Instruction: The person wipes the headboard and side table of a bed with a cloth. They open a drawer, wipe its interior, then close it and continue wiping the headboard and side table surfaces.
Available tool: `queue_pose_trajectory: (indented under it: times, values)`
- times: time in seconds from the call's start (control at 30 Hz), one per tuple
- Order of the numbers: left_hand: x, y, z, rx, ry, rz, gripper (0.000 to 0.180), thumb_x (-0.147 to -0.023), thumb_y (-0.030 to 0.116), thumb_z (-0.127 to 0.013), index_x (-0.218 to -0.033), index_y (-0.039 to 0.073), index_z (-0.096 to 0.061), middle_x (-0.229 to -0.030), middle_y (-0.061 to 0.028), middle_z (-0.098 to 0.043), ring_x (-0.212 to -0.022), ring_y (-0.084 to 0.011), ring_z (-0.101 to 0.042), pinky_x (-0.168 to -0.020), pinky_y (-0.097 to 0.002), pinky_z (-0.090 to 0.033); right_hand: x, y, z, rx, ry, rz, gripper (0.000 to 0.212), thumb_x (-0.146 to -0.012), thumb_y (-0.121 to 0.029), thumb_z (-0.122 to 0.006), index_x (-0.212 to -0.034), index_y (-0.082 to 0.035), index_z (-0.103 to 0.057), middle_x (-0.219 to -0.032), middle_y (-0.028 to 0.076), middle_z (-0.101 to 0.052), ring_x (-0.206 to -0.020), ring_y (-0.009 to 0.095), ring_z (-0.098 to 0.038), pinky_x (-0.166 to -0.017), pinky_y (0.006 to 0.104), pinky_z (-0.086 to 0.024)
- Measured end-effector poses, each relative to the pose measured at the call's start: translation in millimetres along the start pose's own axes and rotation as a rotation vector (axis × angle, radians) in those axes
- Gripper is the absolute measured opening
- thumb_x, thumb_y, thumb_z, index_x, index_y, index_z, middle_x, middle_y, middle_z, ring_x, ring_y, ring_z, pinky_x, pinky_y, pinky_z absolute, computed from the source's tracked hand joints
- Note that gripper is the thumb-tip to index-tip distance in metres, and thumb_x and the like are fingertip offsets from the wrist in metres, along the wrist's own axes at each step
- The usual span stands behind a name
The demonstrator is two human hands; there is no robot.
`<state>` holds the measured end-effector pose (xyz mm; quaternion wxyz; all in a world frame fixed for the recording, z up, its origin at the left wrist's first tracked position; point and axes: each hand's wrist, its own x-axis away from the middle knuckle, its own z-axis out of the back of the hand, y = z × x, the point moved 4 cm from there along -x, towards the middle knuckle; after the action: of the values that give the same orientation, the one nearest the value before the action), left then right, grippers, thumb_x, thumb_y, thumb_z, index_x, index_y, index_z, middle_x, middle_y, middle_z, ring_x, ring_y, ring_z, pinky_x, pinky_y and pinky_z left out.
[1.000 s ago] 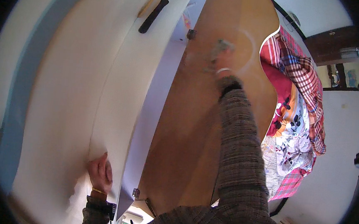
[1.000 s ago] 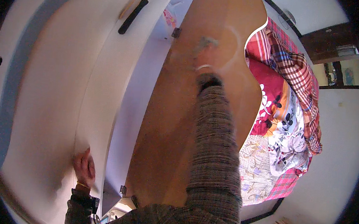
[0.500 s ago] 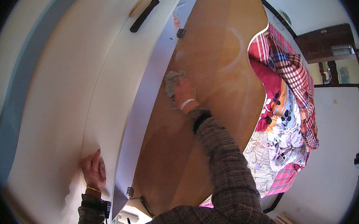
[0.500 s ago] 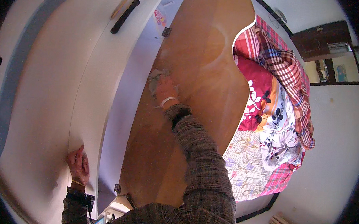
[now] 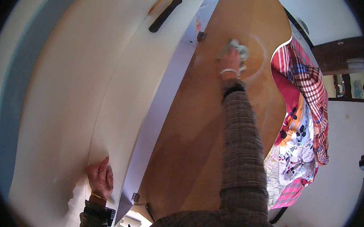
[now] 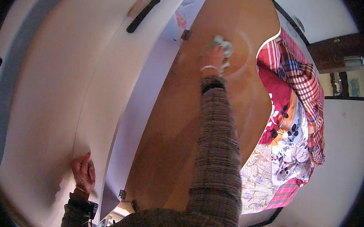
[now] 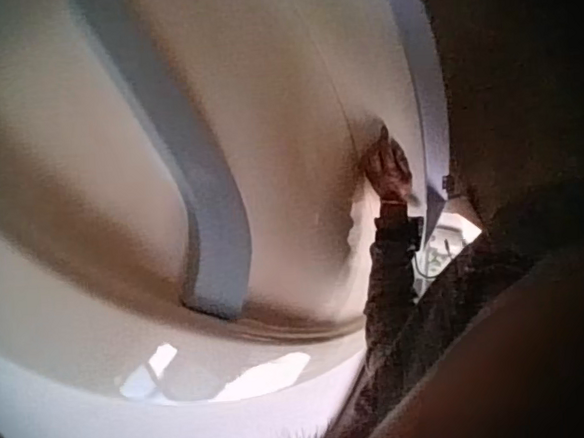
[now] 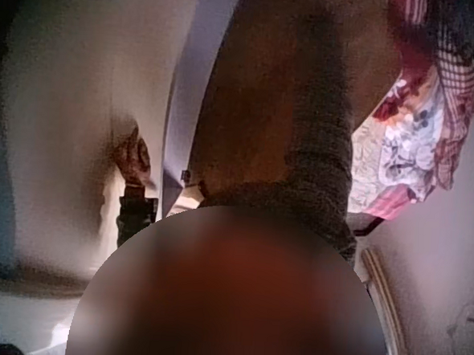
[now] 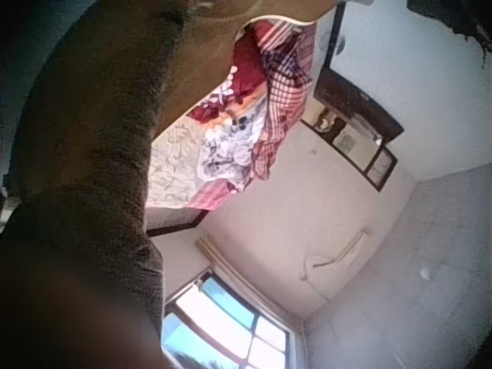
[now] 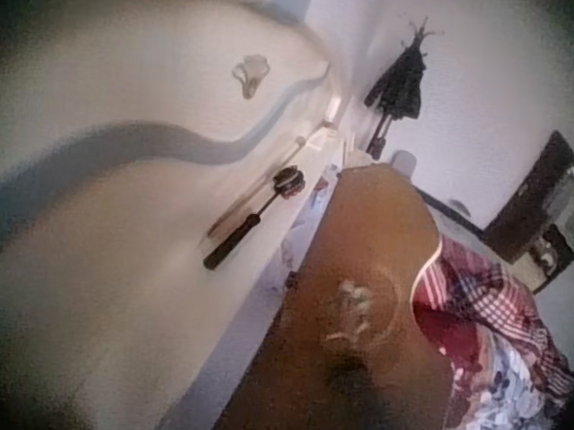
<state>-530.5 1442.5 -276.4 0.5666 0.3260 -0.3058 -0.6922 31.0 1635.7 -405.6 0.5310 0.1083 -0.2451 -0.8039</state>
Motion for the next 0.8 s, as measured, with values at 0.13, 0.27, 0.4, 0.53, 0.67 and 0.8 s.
queue_pose_trajectory:
  times: [0.13, 0.27, 0.4, 0.53, 0.67, 0.8]
  values:
    - [12.6, -14.0, -8.7, 0.698, -0.008, 0.847, 0.046, -0.093, 0.024, -0.061, -0.054, 0.012, -0.04, -0.045, 0.003, -0.038, -0.032, -0.0067, -0.03, -0.032, -0.0233, -0.021, 23.2, -93.5, 6.6, -0.434, 0.072, 0.234, 0.035, -0.09, -0.024, -0.051, -0.118, -0.007, -0.063, -0.125, 0.013, -0.056, -0.122, 0.031, -0.046, -0.103, 0.0468, -0.035]
    - [4.3, 0.1, -4.7, 0.526, -0.014, 0.753, 0.043, -0.092, 0.024, -0.063, -0.056, 0.013, -0.042, -0.047, 0.0038, -0.037, -0.033, -0.0059, -0.029, -0.032, -0.0224, -0.021, 97.4, -160.4, 6.6, -0.576, 0.047, 0.578, 0.034, -0.094, -0.023, -0.048, -0.123, -0.008, -0.057, -0.126, 0.014, -0.052, -0.116, 0.033, -0.052, -0.099, 0.0527, -0.041]
    - [9.5, -10.8, -4.1, 0.5, -0.068, 0.745, 0.033, -0.092, 0.025, -0.062, -0.066, 0.012, -0.049, -0.052, 0.004, -0.038, -0.038, -0.0057, -0.031, -0.035, -0.0209, -0.023, 106.9, -90.0, 7.8, -0.278, 0.089, 0.503, 0.031, -0.093, -0.024, -0.051, -0.116, -0.007, -0.063, -0.127, 0.012, -0.053, -0.116, 0.033, -0.052, -0.099, 0.0489, -0.041]
    - [10.2, -12.7, 1.3, -0.152, -0.097, 0.12, 0.015, -0.092, 0.023, -0.058, -0.097, 0.009, -0.059, -0.069, -0.0007, -0.048, -0.057, -0.0132, -0.045, -0.052, -0.0285, -0.038, 67.5, 57.0, 34.7, -0.163, 0.089, 0.155, 0.028, -0.09, -0.026, -0.055, -0.107, -0.008, -0.068, -0.127, 0.012, -0.053, -0.116, 0.033, -0.05, -0.097, 0.0483, -0.041]
    - [17.6, -2.7, 7.0, -0.483, -0.237, -0.289, 0.041, -0.09, 0.016, -0.052, -0.13, 0.007, -0.051, -0.091, -0.0094, -0.055, -0.082, -0.0259, -0.053, -0.077, -0.0413, -0.043, 98.0, 138.6, 65.7, -0.234, 0.273, -0.086, 0.031, -0.089, -0.017, -0.052, -0.115, -0.003, -0.062, -0.128, 0.009, -0.05, -0.118, 0.033, -0.05, -0.088, 0.0476, -0.05]
    - [16.0, 4.3, 8.9, -0.562, -0.219, -0.355, 0.044, -0.089, 0.012, -0.049, -0.133, 0.006, -0.05, -0.102, -0.0145, -0.056, -0.094, -0.0313, -0.053, -0.085, -0.0432, -0.043, 147.6, 148.0, 70.2, -0.133, 0.025, -0.013, 0.041, -0.086, -0.03, -0.059, -0.114, 0.0, -0.064, -0.132, 0.015, -0.046, -0.119, 0.034, -0.047, -0.102, 0.0466, -0.037]
